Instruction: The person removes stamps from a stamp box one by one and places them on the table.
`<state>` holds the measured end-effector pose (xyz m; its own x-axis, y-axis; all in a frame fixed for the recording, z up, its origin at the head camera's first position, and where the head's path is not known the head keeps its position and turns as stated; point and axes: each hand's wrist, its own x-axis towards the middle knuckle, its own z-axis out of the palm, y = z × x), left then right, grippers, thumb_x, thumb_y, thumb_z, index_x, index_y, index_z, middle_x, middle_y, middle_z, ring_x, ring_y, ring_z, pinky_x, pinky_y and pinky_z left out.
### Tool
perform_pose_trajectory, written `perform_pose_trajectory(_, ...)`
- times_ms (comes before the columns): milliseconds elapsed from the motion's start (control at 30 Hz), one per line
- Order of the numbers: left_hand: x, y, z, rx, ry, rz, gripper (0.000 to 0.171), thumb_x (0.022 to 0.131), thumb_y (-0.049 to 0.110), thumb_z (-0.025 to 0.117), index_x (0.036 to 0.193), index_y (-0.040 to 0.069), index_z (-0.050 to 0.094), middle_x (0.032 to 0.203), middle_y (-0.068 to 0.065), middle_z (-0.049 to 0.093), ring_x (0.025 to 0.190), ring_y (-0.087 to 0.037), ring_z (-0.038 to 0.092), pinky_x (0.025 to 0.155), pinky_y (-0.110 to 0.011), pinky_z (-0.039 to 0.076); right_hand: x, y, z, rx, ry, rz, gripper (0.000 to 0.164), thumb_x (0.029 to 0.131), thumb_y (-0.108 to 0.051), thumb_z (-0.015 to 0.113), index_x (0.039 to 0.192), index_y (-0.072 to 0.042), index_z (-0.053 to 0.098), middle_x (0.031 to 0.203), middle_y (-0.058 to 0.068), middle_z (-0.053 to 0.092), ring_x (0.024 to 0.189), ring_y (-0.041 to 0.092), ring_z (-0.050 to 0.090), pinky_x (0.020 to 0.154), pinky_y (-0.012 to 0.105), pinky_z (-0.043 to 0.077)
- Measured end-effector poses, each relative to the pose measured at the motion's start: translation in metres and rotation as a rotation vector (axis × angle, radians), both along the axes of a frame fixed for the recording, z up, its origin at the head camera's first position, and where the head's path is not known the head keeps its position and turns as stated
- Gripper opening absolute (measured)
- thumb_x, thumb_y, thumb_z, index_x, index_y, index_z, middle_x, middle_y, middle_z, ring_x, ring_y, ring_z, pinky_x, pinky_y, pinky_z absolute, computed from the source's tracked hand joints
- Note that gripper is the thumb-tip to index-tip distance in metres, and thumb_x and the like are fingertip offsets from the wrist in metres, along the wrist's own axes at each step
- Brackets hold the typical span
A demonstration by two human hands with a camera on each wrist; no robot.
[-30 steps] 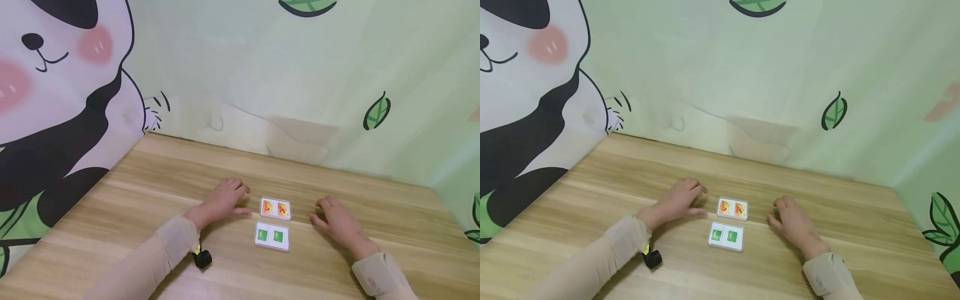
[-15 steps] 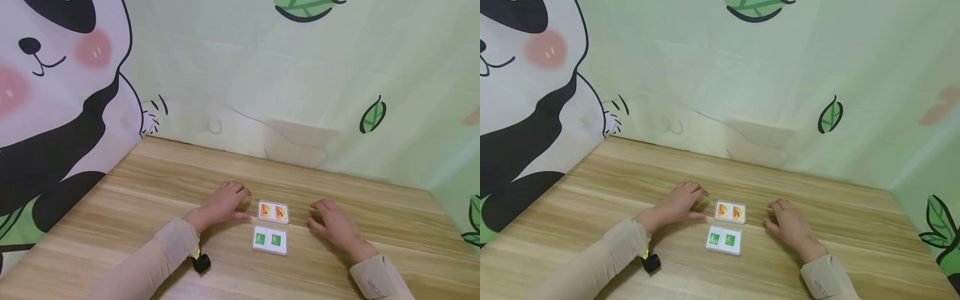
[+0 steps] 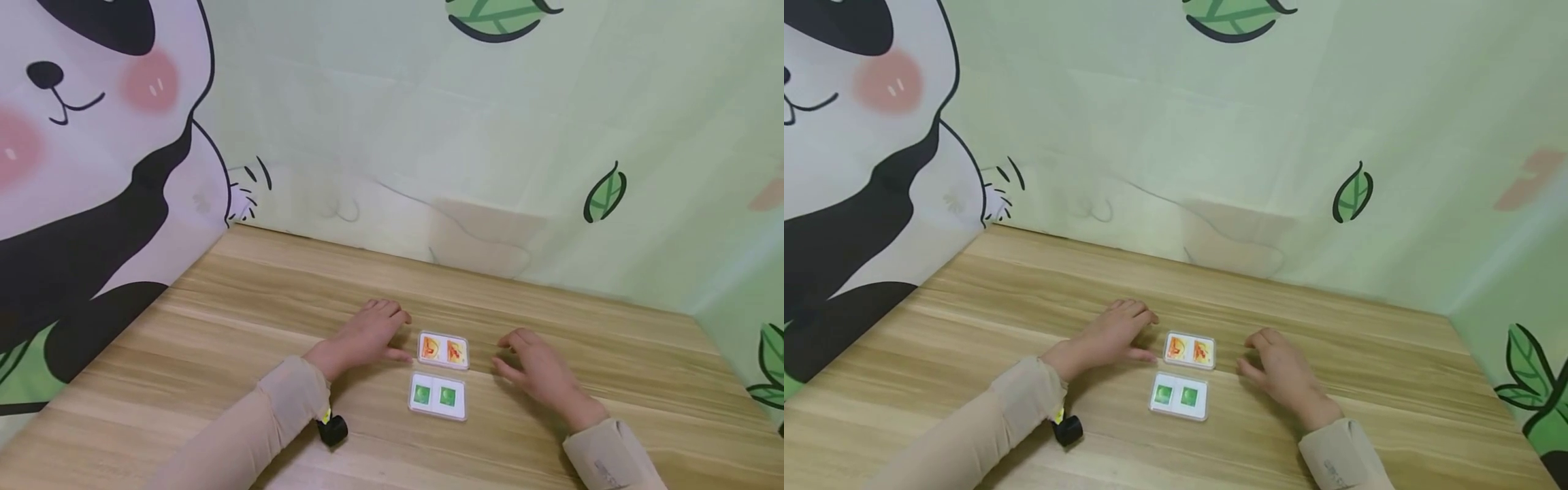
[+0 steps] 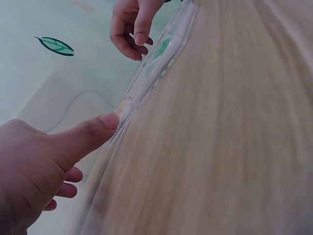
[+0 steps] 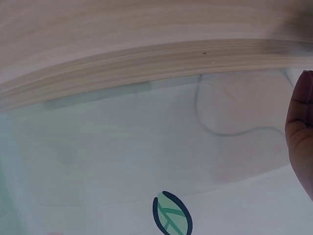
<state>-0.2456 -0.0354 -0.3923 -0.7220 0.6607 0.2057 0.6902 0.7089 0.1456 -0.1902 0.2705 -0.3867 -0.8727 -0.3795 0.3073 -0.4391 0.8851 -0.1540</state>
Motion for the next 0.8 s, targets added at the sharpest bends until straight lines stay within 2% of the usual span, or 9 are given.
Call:
perform_pose_trajectory(267,-0.002,0.004,-0.003,-0.028,-0.001,-0.008,0.067,0.080,0.058,0.068,0.124,0.009,0.059,0.119,-0.004,0.059,0.120,-0.024,0.051,0.110,-0.041,0.035,-0.001,-0.006,-0.004,-0.006,0.009,0.031,0.027,0.084,-0.023,0.070,0.102,-0.004,0.065,0.100,0.008,0.064,0.088,0.021,0.063,0.076,0.039,0.054)
perform_pose_trajectory(800,-0.005,0.008,-0.003,-0.012,-0.031,-0.009,0.069,0.078,0.057,0.069,0.123,0.006,0.059,0.120,-0.007,0.059,0.120,-0.025,0.051,0.110,-0.042,0.035,-0.007,-0.015,-0.004,-0.004,-0.005,0.048,0.028,0.085,-0.025,0.070,0.104,-0.005,0.065,0.100,0.007,0.064,0.090,0.021,0.063,0.077,0.040,0.054)
